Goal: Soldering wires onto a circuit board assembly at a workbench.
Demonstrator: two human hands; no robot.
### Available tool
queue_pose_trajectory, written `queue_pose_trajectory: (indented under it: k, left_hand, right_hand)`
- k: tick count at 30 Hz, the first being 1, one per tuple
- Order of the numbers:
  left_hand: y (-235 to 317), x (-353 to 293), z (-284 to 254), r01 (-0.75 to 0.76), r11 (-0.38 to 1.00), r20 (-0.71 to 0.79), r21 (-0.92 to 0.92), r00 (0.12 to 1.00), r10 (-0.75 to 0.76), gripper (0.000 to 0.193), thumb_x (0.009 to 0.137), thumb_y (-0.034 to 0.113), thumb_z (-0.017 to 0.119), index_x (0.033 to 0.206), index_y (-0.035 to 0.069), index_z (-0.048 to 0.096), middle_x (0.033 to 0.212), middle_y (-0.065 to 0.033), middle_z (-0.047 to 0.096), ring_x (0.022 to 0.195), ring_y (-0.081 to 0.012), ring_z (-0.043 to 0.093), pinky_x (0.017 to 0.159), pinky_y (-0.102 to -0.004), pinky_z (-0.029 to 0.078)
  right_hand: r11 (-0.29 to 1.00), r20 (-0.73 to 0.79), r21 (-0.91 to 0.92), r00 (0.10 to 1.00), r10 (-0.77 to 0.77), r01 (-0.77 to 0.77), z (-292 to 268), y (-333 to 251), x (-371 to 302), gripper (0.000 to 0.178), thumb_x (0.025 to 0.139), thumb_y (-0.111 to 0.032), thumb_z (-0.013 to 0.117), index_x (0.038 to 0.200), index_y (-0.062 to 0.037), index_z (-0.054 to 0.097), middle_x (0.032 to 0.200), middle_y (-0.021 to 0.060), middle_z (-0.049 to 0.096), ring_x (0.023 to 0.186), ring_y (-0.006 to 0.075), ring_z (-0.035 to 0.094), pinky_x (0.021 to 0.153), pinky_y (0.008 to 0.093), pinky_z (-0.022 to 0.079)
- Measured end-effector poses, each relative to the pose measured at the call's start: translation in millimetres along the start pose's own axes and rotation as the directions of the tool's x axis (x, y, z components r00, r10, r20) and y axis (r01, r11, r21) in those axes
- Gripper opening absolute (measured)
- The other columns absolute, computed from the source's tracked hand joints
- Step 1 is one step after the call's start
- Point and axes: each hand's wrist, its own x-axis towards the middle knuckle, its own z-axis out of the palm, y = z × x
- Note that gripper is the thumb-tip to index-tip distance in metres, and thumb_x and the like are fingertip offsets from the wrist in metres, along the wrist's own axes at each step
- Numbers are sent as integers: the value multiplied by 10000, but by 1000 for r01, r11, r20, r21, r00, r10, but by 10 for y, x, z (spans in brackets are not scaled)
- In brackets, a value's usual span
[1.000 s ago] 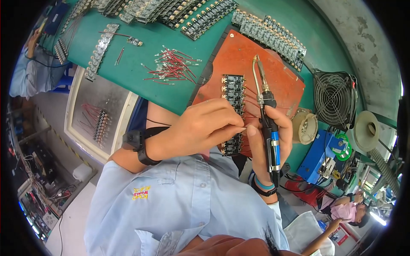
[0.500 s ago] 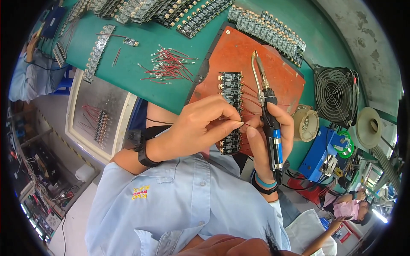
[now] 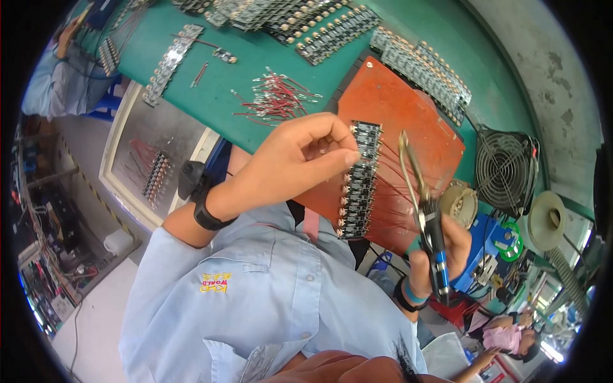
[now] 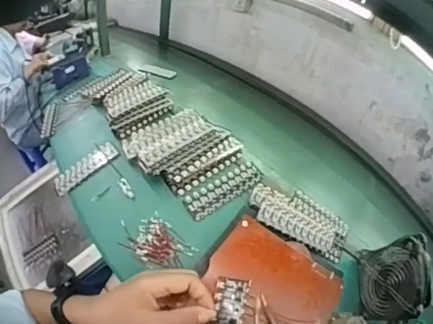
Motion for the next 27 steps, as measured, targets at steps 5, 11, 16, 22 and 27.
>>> queue_pose_trajectory:
  k: [5, 11, 16, 22, 27]
  left_hand:
    - [98, 70, -90, 125, 992, 69, -19, 990, -124, 134, 902, 134, 622, 827, 37, 569, 748, 37, 548, 617, -19, 492, 538, -183, 384]
    - [112, 68, -147, 198, 979, 104, -53, 976, -192, 100, 882, 105, 640, 867, 10, 612, 772, 39, 589, 679, -3, 484, 579, -180, 385]
    - [119, 72, -129, 200, 978, 91, -57, 977, -195, 107, 878, 108, 645, 849, 10, 612, 759, 40, 591, 664, -2, 479, 567, -179, 376]
    - [110, 70, -127, 219, 974, 96, -57, 972, -213, 107, 874, 108, 645, 839, 12, 613, 746, 38, 592, 649, -3, 476, 560, -180, 375]
    - [110, 66, -124, 243, 968, 99, -68, 967, -236, 106, 875, 110, 642, 842, 12, 615, 740, 36, 593, 633, -6, 479, 543, -182, 380]
  right_hand:
    - [948, 270, -185, 941, -203, 257, -255, -45, 29, 514, 732, -213, 804, 1103, 44, 558, 912, 203, 651, 808, 321, 640, 698, 426, 510]
    - [947, 353, -170, 914, -200, 273, -177, -38, 91, 498, 690, -165, 817, 1072, 44, 576, 872, 208, 648, 780, 335, 639, 684, 419, 509]
    - [945, 381, -195, 908, -174, 263, -170, -45, 103, 499, 671, -140, 821, 1067, 47, 581, 878, 204, 649, 776, 328, 638, 686, 419, 509]
    - [952, 392, -196, 908, -145, 237, -178, -31, 102, 489, 666, -130, 822, 1061, 43, 590, 886, 204, 649, 778, 326, 636, 691, 418, 510]
    - [947, 414, -207, 899, -144, 247, -202, -28, 95, 513, 684, -148, 806, 1099, 42, 573, 898, 203, 648, 803, 324, 633, 716, 434, 501]
